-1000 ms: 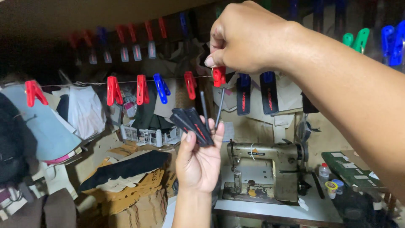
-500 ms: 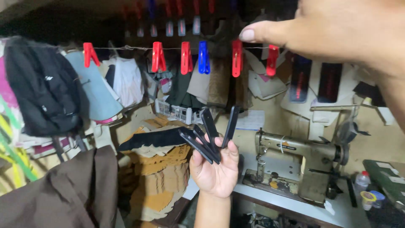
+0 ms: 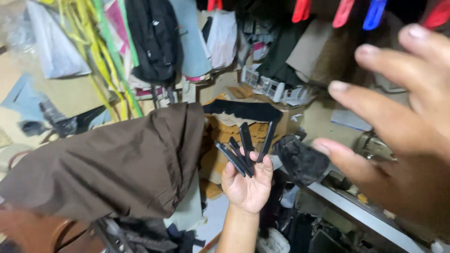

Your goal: Hammering a leather piece on a workbench and picking small black tags from a hanging line

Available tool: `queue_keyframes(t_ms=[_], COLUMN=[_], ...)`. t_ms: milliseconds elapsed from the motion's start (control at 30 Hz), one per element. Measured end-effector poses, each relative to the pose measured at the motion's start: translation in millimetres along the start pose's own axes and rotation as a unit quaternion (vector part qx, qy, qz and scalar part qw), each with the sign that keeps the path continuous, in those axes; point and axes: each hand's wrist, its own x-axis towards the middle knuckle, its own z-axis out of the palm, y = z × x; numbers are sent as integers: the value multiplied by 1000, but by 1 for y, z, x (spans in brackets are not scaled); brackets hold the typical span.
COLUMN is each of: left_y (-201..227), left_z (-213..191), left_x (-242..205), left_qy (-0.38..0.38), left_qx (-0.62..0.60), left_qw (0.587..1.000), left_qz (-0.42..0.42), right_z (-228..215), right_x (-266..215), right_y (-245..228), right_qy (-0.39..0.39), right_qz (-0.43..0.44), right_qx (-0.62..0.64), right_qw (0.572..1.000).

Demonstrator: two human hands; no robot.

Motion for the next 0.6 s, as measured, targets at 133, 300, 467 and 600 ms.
queue_keyframes(t_ms=[133, 300, 467, 600], left_y=[50, 118, 227, 329], left_z=[3, 60, 141, 189], left_x=[-41, -125, -268, -413], left_qy=[42, 71, 234, 428], left_qx=[36, 239, 436, 563], left_qw=[998, 963, 839, 613], left_qz=[17, 101, 227, 353], right_z=[33, 103, 244, 291], right_x=[-56, -166, -394, -586], right_y=[-38, -90, -138, -112], right_qy=[-47, -104, -257, -422], right_qz=[61, 169, 166, 136], right_qx=[28, 143, 244, 336], right_qw=[997, 970, 920, 831])
